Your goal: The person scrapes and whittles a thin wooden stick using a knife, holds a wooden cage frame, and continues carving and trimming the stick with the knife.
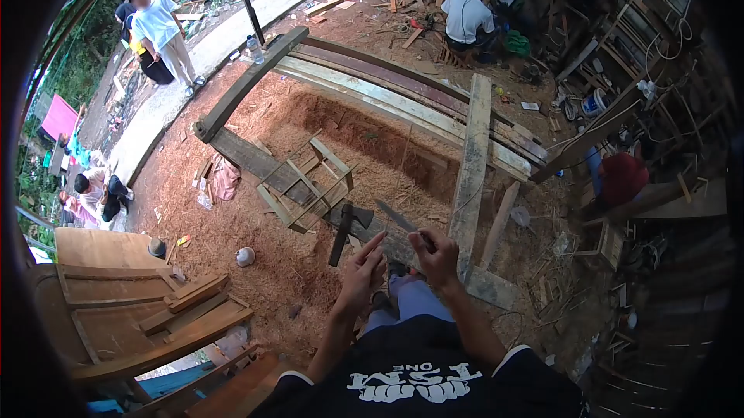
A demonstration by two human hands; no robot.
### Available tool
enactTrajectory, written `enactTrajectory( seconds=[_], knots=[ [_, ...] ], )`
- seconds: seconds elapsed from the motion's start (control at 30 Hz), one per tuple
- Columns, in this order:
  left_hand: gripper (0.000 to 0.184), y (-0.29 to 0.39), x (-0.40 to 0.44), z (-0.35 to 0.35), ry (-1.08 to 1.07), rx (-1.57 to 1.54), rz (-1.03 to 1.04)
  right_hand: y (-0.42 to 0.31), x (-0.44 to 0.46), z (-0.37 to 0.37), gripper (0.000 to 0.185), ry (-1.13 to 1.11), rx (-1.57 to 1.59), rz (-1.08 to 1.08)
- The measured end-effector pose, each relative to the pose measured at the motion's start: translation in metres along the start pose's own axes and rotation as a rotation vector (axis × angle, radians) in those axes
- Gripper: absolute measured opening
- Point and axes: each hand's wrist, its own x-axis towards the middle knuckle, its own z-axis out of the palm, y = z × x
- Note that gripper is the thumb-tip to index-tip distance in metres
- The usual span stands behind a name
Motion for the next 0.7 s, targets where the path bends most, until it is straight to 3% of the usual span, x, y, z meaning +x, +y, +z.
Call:
enactTrajectory(
  seconds=[0.2, 0.33, 0.43, 0.53, 0.63, 0.7],
  knots=[
    [0.047, 0.010, 0.025, 0.028, -0.124, -0.047, 0.014, -0.016, 0.024, -0.025, 0.033, -0.185, -0.015, -0.239],
    [0.047, 0.020, 0.044, 0.035, -0.109, -0.062, -0.056, 0.008, 0.067, -0.030, 0.032, -0.079, -0.070, -0.585],
    [0.043, 0.032, 0.063, 0.032, -0.114, -0.014, -0.106, 0.040, 0.107, -0.035, 0.035, 0.013, -0.099, -0.555],
    [0.043, 0.034, 0.087, 0.037, -0.102, 0.020, -0.112, 0.071, 0.158, -0.051, 0.032, 0.161, -0.104, -0.394],
    [0.043, 0.033, 0.115, 0.034, -0.081, 0.013, -0.135, 0.076, 0.171, -0.035, 0.030, 0.059, -0.130, -0.440],
    [0.043, 0.031, 0.132, 0.035, -0.026, 0.018, -0.174, 0.057, 0.160, -0.023, 0.037, -0.028, -0.132, -0.660]
  ],
)
